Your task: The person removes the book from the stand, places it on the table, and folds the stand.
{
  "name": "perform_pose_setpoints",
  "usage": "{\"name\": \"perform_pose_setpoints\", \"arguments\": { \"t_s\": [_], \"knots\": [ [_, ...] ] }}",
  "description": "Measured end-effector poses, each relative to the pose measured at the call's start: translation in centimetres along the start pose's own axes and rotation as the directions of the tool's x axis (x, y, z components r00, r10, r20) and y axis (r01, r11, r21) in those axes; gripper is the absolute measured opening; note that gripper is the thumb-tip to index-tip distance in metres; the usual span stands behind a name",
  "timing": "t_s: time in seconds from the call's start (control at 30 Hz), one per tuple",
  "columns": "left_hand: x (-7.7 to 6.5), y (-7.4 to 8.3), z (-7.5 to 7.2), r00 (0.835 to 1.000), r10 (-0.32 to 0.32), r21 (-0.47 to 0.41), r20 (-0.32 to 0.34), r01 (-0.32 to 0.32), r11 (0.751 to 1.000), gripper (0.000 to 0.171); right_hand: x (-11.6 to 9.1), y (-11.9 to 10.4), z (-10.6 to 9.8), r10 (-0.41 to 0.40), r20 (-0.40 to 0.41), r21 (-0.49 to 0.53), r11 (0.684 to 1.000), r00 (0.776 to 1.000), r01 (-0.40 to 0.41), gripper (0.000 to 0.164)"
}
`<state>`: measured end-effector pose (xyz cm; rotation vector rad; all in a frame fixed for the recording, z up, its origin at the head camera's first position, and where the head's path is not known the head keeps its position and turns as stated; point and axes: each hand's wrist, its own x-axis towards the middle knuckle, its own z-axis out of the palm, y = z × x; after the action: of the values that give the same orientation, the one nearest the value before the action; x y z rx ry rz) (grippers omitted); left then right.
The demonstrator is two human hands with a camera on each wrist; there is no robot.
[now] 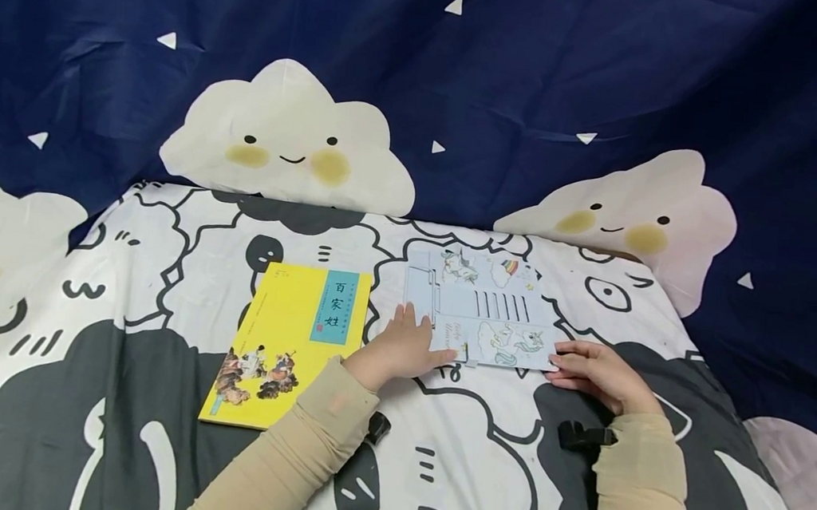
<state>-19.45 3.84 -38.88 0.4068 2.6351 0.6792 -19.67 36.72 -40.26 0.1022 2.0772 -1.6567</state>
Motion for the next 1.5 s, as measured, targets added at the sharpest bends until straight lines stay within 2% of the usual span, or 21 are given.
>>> {"name": "perform_pose_setpoints", "arguments": {
  "t_s": [0.2, 0.4, 0.47, 0.63, 0.77, 1.2, 1.37, 1.5],
  "knots": [
    [0.1, -0.1, -0.2, 1.0, 0.022, 0.008, 0.0, -0.022, 1.0, 0.086, 0.1, -0.3, 0.1, 0.003, -0.001, -0.026, 1.0, 1.0, -0.003, 0.053],
    [0.2, 0.0, -0.2, 0.995, 0.101, 0.0, -0.015, -0.101, 0.995, 0.092, -0.2, -0.3, 0.1, 0.003, 0.011, -0.016, 1.0, 1.0, -0.002, 0.042],
    [0.4, 0.4, 0.0, 0.994, 0.108, 0.03, -0.01, -0.108, 0.994, 0.094, -0.2, -0.3, 0.1, 0.006, 0.012, -0.006, 1.0, 1.0, -0.006, 0.041],
    [1.2, 2.0, 0.7, 0.998, 0.064, 0.169, 0.011, -0.065, 0.984, 0.099, -0.1, -0.1, 0.0, 0.014, 0.0, 0.004, 1.0, 1.0, -0.014, 0.041],
    [1.6, 2.8, 0.7, 1.0, 0.02, 0.22, 0.011, -0.022, 0.975, 0.102, -0.1, 0.0, 0.1, 0.017, 0.001, 0.012, 1.0, 1.0, -0.017, 0.042],
    [2.0, 3.6, 0.3, 0.998, -0.044, 0.277, 0.038, 0.032, 0.96, 0.095, -0.1, -0.3, 0.1, 0.015, -0.006, 0.02, 1.0, 1.0, -0.015, 0.036],
    [1.9, 3.6, 0.4, 0.999, -0.032, 0.268, 0.03, 0.023, 0.963, 0.095, -0.3, -0.2, 0.0, 0.006, -0.008, 0.011, 1.0, 1.0, -0.006, 0.034],
    [1.8, 2.9, 0.6, 0.999, 0.006, 0.262, 0.033, -0.015, 0.965, 0.092, -0.5, -0.4, 0.1, 0.004, -0.041, -0.006, 1.0, 0.999, -0.005, 0.041]
  ]
}}
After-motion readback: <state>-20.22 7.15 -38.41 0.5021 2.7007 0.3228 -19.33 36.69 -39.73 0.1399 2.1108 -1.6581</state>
